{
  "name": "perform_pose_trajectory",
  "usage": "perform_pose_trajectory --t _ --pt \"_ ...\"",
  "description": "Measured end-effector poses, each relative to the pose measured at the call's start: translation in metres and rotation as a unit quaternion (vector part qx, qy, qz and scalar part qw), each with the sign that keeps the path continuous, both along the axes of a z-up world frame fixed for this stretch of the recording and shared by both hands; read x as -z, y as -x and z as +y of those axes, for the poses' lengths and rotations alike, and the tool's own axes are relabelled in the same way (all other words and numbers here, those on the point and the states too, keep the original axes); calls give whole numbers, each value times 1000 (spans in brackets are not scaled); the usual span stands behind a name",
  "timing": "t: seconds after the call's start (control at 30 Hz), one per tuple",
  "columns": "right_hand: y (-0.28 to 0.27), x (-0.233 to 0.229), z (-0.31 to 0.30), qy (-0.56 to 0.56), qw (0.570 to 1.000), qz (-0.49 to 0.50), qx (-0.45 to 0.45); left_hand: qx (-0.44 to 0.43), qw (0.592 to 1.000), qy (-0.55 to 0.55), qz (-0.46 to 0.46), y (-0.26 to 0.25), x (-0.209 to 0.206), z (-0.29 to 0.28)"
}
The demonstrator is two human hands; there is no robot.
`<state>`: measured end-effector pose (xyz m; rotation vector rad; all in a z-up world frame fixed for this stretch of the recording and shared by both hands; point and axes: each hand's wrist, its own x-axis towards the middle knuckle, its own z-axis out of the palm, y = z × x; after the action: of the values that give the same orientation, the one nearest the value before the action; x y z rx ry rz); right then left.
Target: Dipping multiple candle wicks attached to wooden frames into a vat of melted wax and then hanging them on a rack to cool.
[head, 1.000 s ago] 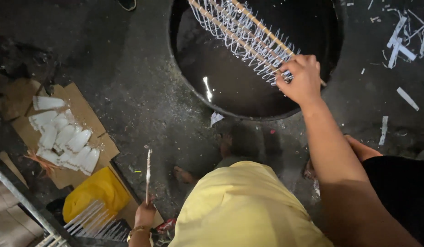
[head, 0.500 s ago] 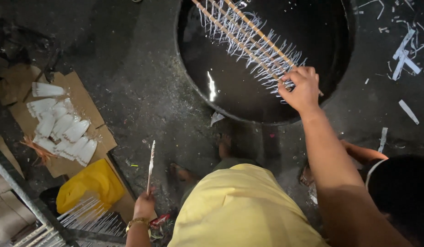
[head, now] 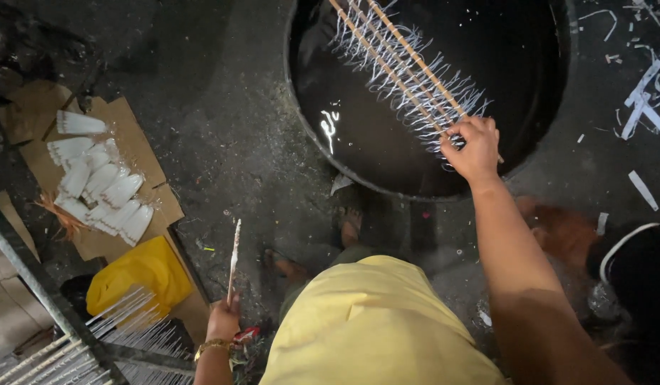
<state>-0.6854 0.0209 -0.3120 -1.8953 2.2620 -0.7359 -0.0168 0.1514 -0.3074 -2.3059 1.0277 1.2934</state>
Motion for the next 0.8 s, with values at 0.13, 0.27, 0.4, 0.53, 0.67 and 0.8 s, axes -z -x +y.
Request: perform_pose_trajectory --t 0.13,0.27,0.4,0.53,0.67,0.8 --pt "6 11 1 -6 1000 -12 4 64 997 -11 -41 1 8 0" --pt "9 19 2 -9 1000 -2 6 -31 998 -54 -23 18 -17 -12" --pt "17 33 2 -3 1000 -10 9 17 996 -80 -22 -4 23 4" --pt "21 37 1 -27 999 -30 17 270 961 -57 -39 -39 76 26" --pt "25 47 1 -25 999 -21 14 95 994 -49 -32 -15 32 14" --pt "23 44 0 -41 998 -39 21 376 916 -84 -113 -22 48 10"
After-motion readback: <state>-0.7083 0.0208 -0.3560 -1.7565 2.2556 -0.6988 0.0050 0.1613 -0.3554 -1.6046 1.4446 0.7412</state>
